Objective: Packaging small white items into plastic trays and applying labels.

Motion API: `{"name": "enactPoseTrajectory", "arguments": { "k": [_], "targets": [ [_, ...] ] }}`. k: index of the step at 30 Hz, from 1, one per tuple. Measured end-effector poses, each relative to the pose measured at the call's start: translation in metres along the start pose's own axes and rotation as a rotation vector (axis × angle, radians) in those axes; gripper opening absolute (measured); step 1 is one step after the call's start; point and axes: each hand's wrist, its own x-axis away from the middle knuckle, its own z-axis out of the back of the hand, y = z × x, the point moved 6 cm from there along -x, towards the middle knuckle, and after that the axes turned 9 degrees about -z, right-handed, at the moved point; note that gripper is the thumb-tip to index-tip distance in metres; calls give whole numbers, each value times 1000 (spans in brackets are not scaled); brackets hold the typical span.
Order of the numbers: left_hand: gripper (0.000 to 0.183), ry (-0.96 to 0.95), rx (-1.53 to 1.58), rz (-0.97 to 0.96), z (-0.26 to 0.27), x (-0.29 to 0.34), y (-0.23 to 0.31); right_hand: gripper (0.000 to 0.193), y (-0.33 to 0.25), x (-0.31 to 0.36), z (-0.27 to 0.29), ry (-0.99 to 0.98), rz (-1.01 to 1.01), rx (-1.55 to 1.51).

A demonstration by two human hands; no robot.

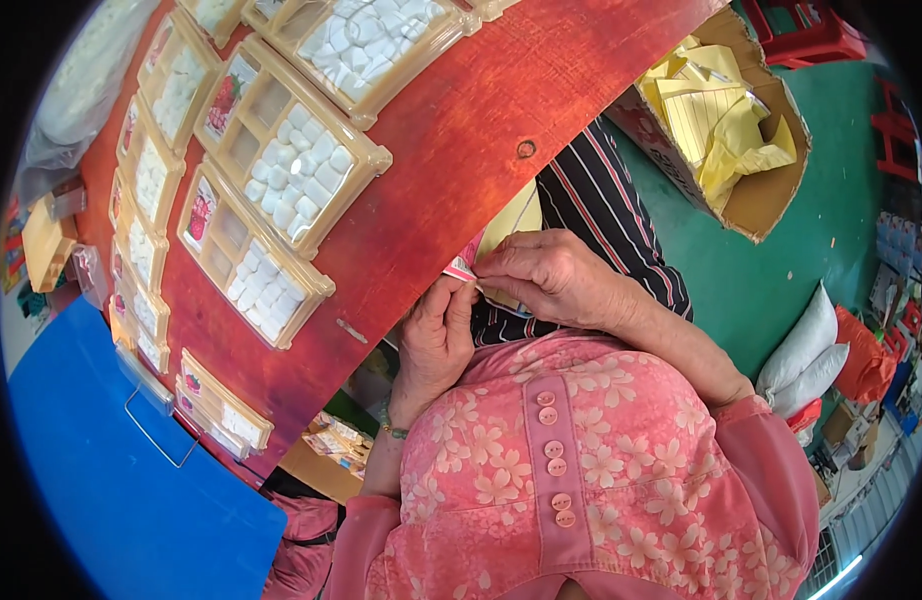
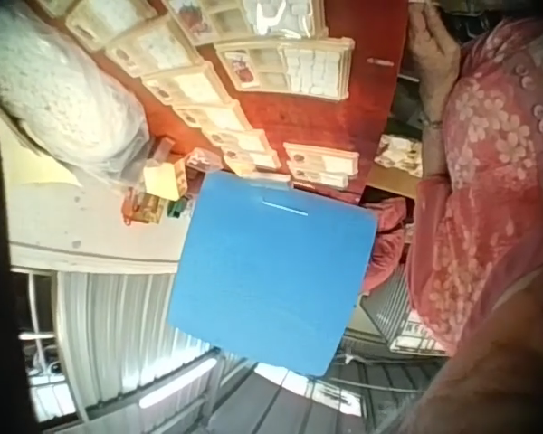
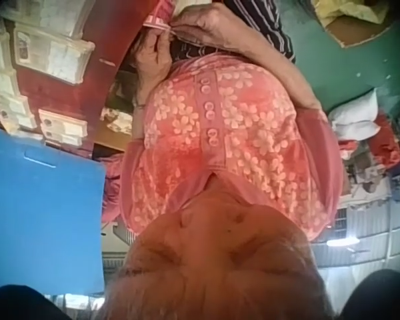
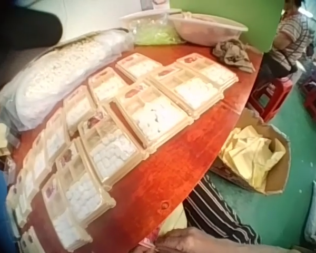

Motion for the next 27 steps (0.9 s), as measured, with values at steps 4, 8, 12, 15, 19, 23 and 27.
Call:
{"name": "enactPoseTrajectory", "arguments": {
  "k": [4,8,12,15,19,23,27],
  "targets": [
    [6,-6,-11,-16,0,-3,2,11,-2,1,-1,4,17,71],
    [6,-47,-111,-70,2,-5,3,12,-4,0,0,-21,-5,76],
    [7,-62,-142,-87,1,-8,3,13,5,-3,-2,-110,-51,37],
    [7,-75,-130,-78,0,-9,4,11,7,-5,0,-137,-93,0],
    [7,-65,-127,-64,1,-7,3,11,6,-6,-1,-160,-77,20],
    [6,-62,-92,-44,0,-5,2,13,9,-5,-1,-132,-78,-35],
    [6,-15,27,41,-1,-1,-5,14,11,-4,-1,-104,-56,-50]
  ]
}}
